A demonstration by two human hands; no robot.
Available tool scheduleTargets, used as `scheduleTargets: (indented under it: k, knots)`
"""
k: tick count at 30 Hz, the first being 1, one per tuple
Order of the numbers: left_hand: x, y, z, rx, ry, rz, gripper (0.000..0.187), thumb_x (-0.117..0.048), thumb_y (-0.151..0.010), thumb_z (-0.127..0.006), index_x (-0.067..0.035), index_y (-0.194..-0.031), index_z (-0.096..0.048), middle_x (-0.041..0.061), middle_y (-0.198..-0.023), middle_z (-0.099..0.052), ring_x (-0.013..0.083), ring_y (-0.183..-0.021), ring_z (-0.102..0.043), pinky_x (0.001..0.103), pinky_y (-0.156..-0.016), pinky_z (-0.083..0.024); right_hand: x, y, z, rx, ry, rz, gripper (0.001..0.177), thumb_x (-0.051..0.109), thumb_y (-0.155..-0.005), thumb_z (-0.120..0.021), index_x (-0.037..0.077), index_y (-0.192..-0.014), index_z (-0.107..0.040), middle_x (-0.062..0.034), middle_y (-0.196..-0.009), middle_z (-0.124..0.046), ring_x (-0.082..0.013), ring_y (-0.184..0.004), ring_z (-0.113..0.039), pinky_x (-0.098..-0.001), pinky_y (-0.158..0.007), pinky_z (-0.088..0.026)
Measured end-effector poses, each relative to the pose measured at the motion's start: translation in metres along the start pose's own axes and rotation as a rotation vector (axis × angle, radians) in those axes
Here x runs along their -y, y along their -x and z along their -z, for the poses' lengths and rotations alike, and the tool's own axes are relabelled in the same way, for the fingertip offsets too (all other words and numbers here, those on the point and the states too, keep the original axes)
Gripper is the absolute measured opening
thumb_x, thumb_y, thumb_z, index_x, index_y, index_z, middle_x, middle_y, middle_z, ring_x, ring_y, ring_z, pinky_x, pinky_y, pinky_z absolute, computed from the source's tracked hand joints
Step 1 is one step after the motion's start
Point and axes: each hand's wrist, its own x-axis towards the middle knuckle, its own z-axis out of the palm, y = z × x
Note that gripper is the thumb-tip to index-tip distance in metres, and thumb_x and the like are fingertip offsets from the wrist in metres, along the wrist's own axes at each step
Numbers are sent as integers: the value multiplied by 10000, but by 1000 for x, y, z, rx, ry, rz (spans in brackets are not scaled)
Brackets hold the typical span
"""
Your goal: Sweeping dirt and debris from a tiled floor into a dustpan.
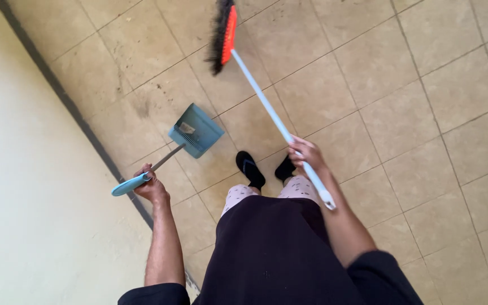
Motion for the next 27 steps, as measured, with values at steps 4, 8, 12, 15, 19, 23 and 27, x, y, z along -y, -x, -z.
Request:
scheduleTargets:
  k: [4, 8, 12, 15, 19, 23, 27]
  knots:
    - [7, 8, -36, 8, -12, -35, 45, 10, -962, -691, 26, -954, -650, 126, -967, -738, 190, -926, -722, 320, -877, -606, 49, 78, 61, -24, 27, 65, 591, 97, -981, -556, 27, -1542, -384, 12, -724, -498, -4, -477, -409, -149, -362, -330]
    - [0, 32, -78, -8, -44, -44, 77, -15, -974, -715, 16, -973, -645, 127, -969, -734, 187, -933, -717, 324, -888, -604, 89, 139, 126, -314, 171, 120, 570, 86, -957, -583, 23, -1507, -449, 9, -710, -513, -14, -467, -399, -173, -365, -327]
    - [-3, 52, -120, -39, -52, -29, 169, -77, -1010, -766, -1, -957, -624, 133, -975, -735, 179, -903, -684, 316, -821, -583, 122, 157, 172, -629, 367, 142, 443, 47, -932, -593, 13, -1373, -586, -19, -677, -538, -55, -468, -440, -227, -390, -372]
    - [-17, 72, -150, -67, -5, 20, 186, -107, -993, -761, -24, -939, -604, 117, -972, -731, 180, -947, -729, 303, -830, -618, 132, 134, 212, -735, 416, 119, 233, -17, -921, -597, -76, -1146, -617, -54, -657, -546, -110, -490, -490, -272, -415, -406]
    - [-36, 95, -178, -95, 36, 63, 168, -117, -981, -744, -36, -948, -602, 110, -982, -736, 175, -954, -734, 309, -861, -654, 138, 41, 253, -712, 300, 117, 46, -62, -880, -596, -91, -882, -631, -69, -632, -558, -149, -502, -528, -287, -441, -412]
    - [-45, 105, -190, -83, -21, 71, 168, -111, -1003, -739, -16, -963, -607, 122, -1002, -733, 181, -941, -722, 333, -848, -627, 146, -35, 194, -407, 70, 96, 102, 18, -946, -620, -14, -853, -591, -24, -634, -526, -111, -479, -494, -250, -429, -397]
    - [-50, 103, -195, -54, -45, 74, 159, -131, -997, -734, -24, -973, -620, 110, -995, -735, 161, -942, -724, 301, -850, -652, 159, -100, 164, -170, 25, 11, 49, 34, -956, -606, 13, -991, -578, 12, -682, -521, -31, -493, -441, -193, -397, -355]
